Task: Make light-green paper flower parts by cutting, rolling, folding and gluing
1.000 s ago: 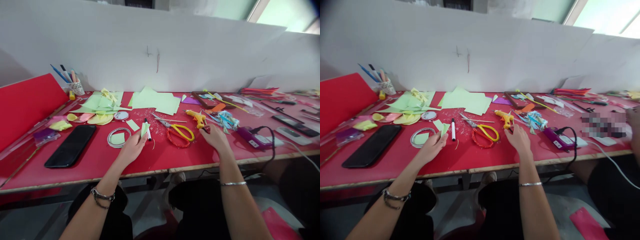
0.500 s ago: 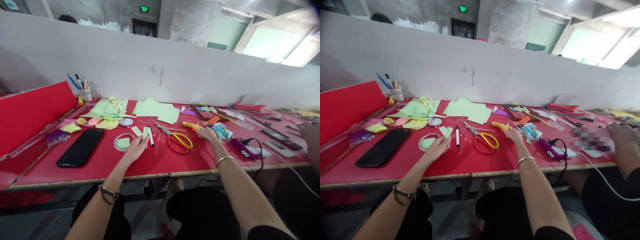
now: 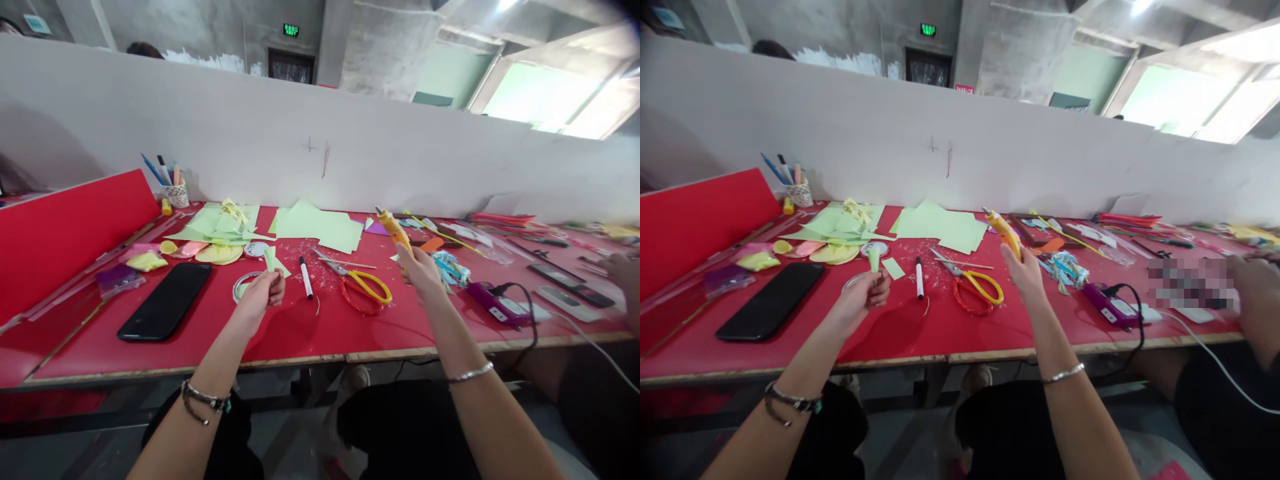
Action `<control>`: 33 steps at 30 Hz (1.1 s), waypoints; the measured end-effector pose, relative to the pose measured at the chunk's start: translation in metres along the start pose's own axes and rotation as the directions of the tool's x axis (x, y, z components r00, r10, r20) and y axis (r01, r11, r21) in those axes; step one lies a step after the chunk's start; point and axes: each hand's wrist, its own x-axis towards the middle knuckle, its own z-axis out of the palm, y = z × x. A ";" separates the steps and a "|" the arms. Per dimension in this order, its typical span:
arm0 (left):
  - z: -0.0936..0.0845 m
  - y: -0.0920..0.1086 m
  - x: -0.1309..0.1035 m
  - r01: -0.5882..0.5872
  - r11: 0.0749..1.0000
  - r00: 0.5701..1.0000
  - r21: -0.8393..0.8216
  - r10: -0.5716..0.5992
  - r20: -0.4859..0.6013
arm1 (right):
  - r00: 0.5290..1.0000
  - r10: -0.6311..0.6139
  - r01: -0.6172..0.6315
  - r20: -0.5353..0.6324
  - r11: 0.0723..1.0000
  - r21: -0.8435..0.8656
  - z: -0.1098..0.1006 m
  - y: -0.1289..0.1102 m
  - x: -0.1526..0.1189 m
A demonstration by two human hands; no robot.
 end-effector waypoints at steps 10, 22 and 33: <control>-0.010 0.009 -0.019 0.012 0.975 1.000 0.223 -0.016 0.016 | 0.897 -0.425 0.311 -0.118 0.800 -0.514 0.011 -0.026 -0.076; -0.006 0.016 -0.026 0.073 0.965 0.985 0.250 -0.108 0.132 | 0.862 -0.505 0.403 -0.045 0.736 -0.544 0.022 -0.021 -0.087; -0.010 0.026 -0.035 0.117 0.976 0.984 0.184 -0.140 0.115 | 0.868 -0.496 0.441 0.014 0.758 -0.482 0.038 -0.015 -0.090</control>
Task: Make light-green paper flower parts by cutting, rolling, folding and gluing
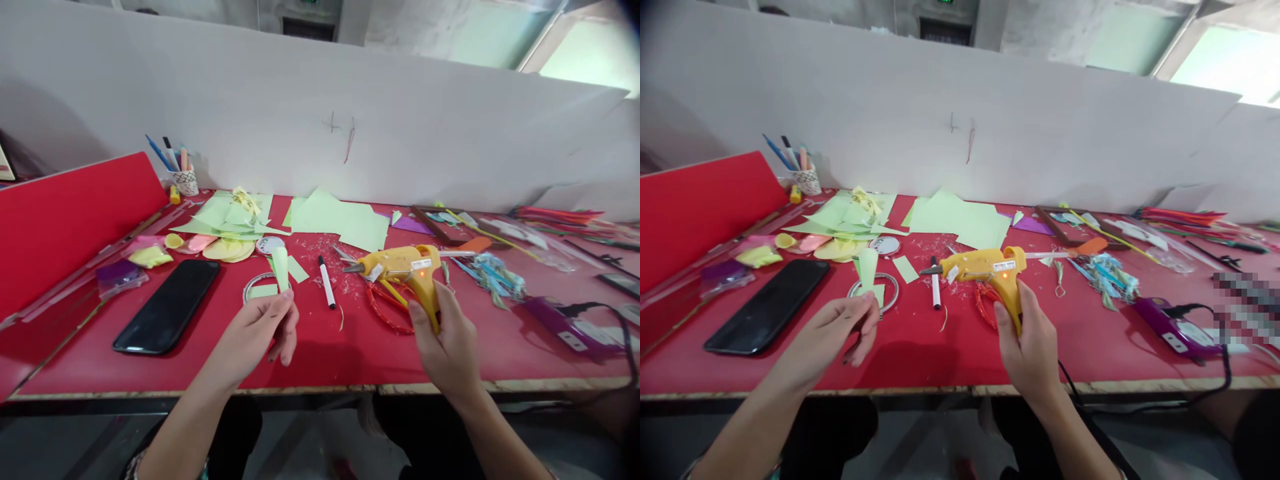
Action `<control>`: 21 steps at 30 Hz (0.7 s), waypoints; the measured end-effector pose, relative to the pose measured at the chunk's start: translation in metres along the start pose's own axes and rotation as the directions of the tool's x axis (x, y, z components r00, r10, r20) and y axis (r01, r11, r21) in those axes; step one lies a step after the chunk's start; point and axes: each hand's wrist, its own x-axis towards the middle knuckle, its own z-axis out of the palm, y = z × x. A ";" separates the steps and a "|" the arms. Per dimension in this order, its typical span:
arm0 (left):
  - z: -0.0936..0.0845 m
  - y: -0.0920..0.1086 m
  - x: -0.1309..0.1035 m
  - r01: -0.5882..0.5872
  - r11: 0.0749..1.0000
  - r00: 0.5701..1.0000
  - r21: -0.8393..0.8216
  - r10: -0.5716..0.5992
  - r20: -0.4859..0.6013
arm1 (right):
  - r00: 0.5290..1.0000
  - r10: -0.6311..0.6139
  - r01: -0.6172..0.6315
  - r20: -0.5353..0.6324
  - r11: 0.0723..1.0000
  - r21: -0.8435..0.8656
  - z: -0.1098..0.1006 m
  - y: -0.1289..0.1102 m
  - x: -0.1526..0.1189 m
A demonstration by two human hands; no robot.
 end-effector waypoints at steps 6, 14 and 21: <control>-0.002 0.000 0.000 0.033 0.999 0.999 0.013 -0.033 -0.037 | 1.000 -0.007 0.007 0.028 1.000 -0.015 0.007 0.003 -0.005; 0.001 -0.005 0.004 -0.010 0.988 0.996 0.157 0.024 -0.088 | 0.995 -0.101 0.096 -0.026 0.983 -0.160 0.014 0.007 -0.007; 0.008 -0.005 0.012 0.011 0.975 0.991 0.224 0.019 -0.131 | 0.988 -0.154 0.150 0.003 0.958 -0.244 0.011 0.019 -0.011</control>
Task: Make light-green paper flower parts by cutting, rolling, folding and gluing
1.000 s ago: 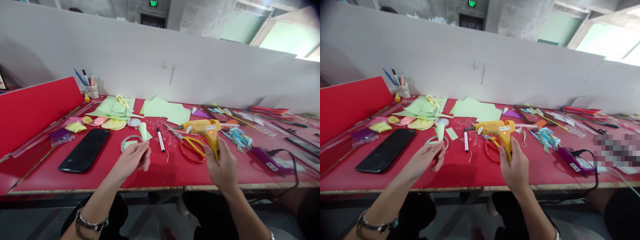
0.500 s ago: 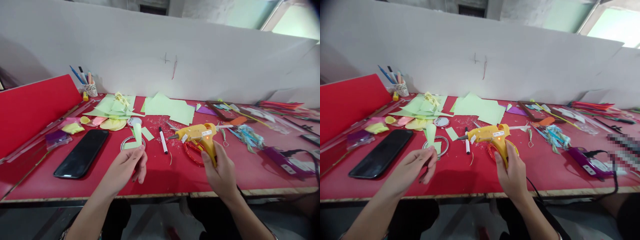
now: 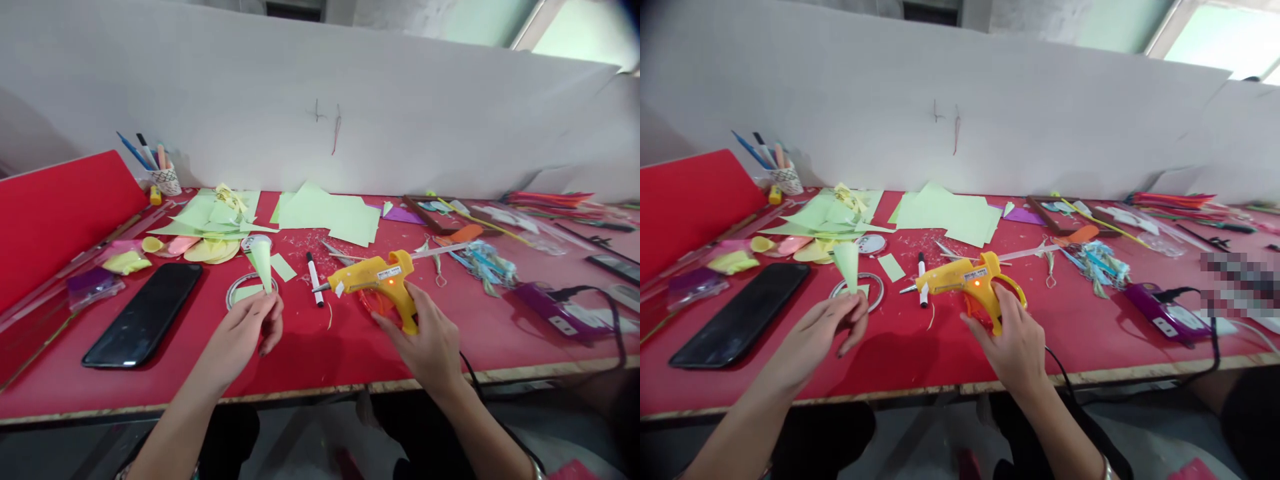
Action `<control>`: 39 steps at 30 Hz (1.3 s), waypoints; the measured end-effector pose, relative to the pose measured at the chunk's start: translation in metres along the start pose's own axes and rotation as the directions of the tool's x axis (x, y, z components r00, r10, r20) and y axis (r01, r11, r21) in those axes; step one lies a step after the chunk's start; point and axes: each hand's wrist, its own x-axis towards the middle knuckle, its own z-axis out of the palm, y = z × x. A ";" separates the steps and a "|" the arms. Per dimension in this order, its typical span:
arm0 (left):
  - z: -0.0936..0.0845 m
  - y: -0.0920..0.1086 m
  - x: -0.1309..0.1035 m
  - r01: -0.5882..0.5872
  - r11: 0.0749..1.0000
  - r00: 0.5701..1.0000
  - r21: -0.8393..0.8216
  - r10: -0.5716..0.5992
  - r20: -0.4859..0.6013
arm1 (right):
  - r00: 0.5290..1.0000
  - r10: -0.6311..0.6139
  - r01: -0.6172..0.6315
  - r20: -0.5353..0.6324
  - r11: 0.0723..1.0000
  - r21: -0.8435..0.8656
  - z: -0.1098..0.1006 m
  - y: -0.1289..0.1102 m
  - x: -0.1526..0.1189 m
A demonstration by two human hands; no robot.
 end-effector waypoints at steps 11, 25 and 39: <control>0.002 -0.003 0.004 0.042 0.999 0.999 0.005 -0.042 0.015 | 0.998 -0.004 0.002 0.062 1.000 0.019 0.000 0.003 -0.001; 0.005 -0.009 0.008 0.101 0.991 0.995 0.092 -0.098 -0.031 | 0.997 0.039 -0.034 -0.069 0.997 0.073 -0.002 -0.002 -0.003; 0.000 -0.009 0.008 0.032 0.976 0.999 0.214 -0.026 -0.032 | 0.943 0.321 -0.333 0.089 0.898 0.288 -0.001 -0.010 0.000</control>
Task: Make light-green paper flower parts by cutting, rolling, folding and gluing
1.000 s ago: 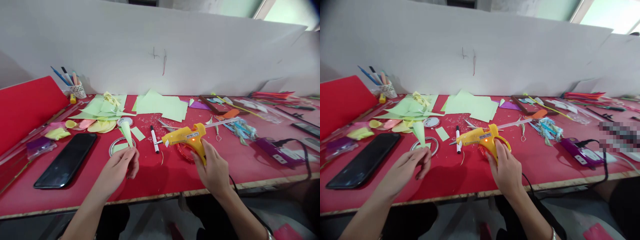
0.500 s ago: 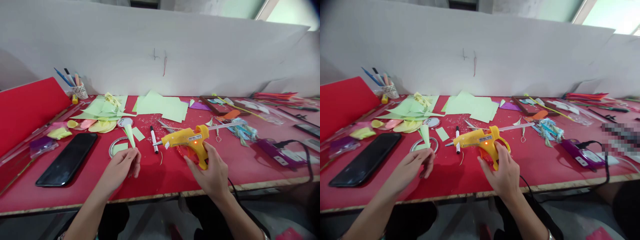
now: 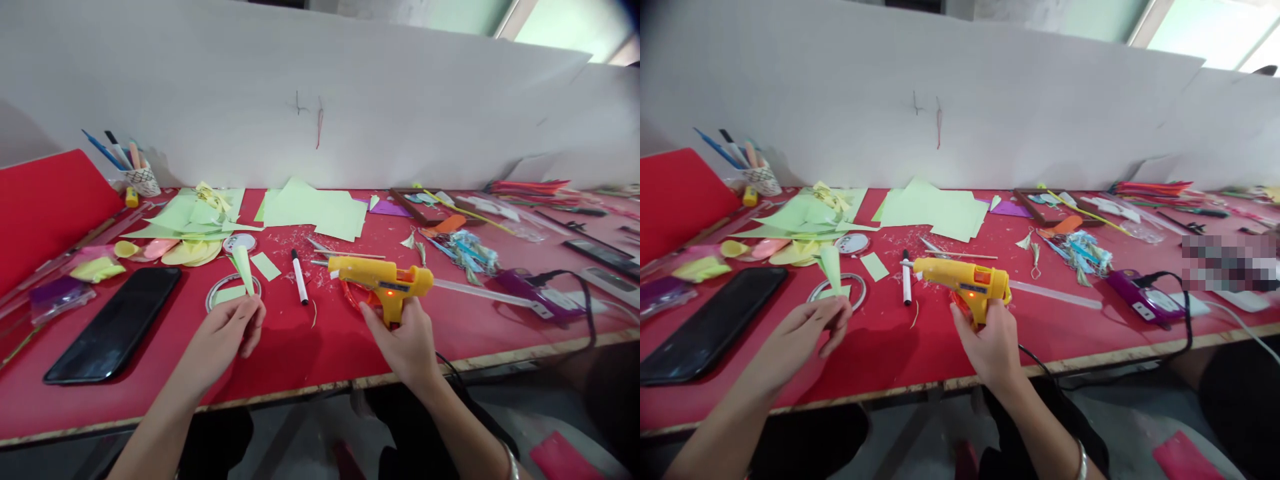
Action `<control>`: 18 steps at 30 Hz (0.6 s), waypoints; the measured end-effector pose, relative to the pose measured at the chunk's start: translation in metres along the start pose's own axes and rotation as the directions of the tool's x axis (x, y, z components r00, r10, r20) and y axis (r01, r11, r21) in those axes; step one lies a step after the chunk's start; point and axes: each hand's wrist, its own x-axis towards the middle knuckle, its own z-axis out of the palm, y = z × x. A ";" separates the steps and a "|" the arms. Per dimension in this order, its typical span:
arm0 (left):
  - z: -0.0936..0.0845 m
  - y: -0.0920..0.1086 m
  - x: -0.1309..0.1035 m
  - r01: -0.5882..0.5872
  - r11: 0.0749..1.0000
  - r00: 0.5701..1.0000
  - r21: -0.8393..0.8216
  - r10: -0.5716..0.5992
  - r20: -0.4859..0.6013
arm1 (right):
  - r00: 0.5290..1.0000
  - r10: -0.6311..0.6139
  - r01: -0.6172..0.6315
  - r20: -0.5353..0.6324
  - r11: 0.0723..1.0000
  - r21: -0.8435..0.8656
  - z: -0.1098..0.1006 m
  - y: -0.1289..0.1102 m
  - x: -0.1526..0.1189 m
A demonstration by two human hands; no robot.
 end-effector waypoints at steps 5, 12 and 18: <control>-0.001 0.002 -0.001 0.009 1.000 1.000 -0.017 -0.009 -0.012 | 0.990 0.119 -0.125 0.075 0.989 0.084 0.000 -0.006 -0.001; 0.000 0.001 0.000 0.013 1.000 1.000 -0.014 -0.013 -0.018 | 0.989 0.131 -0.136 0.075 0.988 0.069 0.003 -0.006 0.001; 0.000 0.000 -0.001 0.022 1.000 1.000 -0.009 -0.022 -0.001 | 0.986 0.141 -0.147 0.093 0.987 0.064 0.001 -0.007 0.001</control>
